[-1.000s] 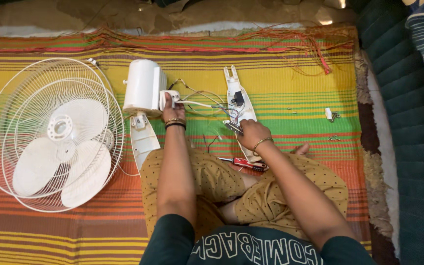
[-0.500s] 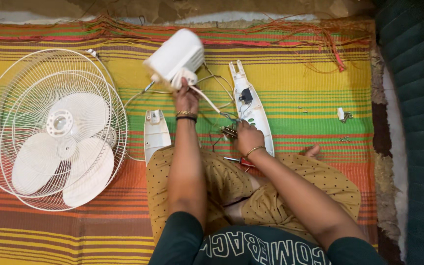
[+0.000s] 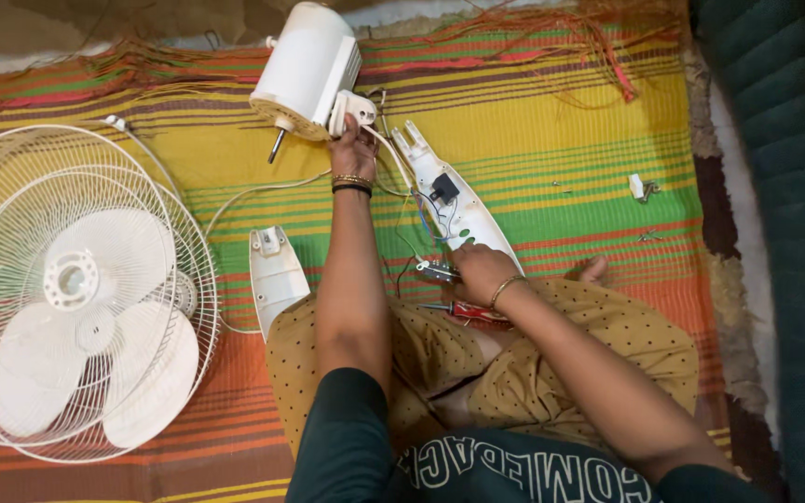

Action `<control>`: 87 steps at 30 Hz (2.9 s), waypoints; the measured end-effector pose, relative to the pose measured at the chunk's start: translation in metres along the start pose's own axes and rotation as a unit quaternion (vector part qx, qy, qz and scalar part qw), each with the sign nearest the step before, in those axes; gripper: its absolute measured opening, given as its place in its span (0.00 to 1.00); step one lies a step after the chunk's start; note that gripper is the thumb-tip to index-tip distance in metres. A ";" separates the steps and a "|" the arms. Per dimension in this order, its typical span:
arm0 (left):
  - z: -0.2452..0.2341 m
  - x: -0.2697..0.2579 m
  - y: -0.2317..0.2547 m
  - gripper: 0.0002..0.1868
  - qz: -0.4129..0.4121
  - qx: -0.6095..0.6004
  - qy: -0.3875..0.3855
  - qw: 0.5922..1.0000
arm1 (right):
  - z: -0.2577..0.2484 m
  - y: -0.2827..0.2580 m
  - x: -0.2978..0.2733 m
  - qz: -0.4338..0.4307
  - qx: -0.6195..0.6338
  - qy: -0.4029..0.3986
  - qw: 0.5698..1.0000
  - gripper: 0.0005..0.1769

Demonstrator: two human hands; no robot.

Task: The person sits on a mat and repairs a disassembled white electric fan. They use a screwdriver to manipulate internal components and wires within the fan's control housing, occasionally adjusting parts by hand.

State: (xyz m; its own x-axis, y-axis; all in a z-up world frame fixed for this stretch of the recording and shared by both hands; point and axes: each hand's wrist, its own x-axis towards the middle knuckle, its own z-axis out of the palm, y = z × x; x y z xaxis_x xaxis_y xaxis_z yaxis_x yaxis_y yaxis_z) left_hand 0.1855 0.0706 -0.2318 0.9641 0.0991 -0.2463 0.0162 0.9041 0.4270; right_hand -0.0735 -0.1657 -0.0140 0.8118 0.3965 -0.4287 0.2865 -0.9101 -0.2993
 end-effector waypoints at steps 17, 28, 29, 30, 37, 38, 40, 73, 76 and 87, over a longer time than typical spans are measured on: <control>0.046 -0.028 0.022 0.28 -0.123 0.118 -0.084 0.982 | -0.034 0.035 -0.006 0.170 0.133 0.206 0.954 0.20; 0.086 -0.049 0.016 0.26 -0.047 0.053 -0.092 0.993 | -0.031 0.060 0.027 0.195 0.068 0.097 0.974 0.22; 0.085 -0.048 0.015 0.26 -0.053 0.057 -0.084 0.993 | -0.032 0.059 0.027 0.199 0.073 0.104 0.972 0.22; 0.081 -0.046 0.012 0.25 -0.052 0.126 -0.069 0.988 | -0.035 0.058 0.026 0.203 0.078 0.110 0.970 0.21; 0.055 -0.029 0.006 0.20 -0.130 0.412 -0.001 0.902 | -0.065 0.057 0.014 0.189 0.164 0.196 0.948 0.24; 0.063 -0.036 0.009 0.20 -0.140 0.465 0.034 0.874 | -0.068 0.058 0.013 0.182 0.174 0.208 0.945 0.25; 0.088 -0.056 0.022 0.25 -0.136 0.692 0.062 0.706 | -0.071 0.061 0.013 0.168 0.195 0.221 0.941 0.26; 0.121 -0.193 -0.041 0.29 0.173 0.780 -0.105 0.592 | -0.066 0.055 0.012 0.170 0.101 0.027 0.980 0.30; 0.117 -0.182 -0.034 0.27 0.186 0.761 -0.116 0.610 | -0.054 0.049 0.024 0.190 0.080 0.002 0.979 0.30; 0.128 -0.161 -0.032 0.16 0.126 0.757 -0.121 0.629 | -0.030 0.059 0.049 0.200 0.063 0.017 0.978 0.38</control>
State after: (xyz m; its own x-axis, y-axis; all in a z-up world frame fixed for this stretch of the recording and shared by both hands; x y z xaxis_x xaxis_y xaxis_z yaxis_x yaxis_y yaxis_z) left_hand 0.0642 -0.0271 -0.0942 0.9957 -0.0720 0.0576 -0.0888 -0.5795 0.8101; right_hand -0.0015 -0.2034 -0.0268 0.8627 0.0050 -0.5057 -0.1208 -0.9690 -0.2157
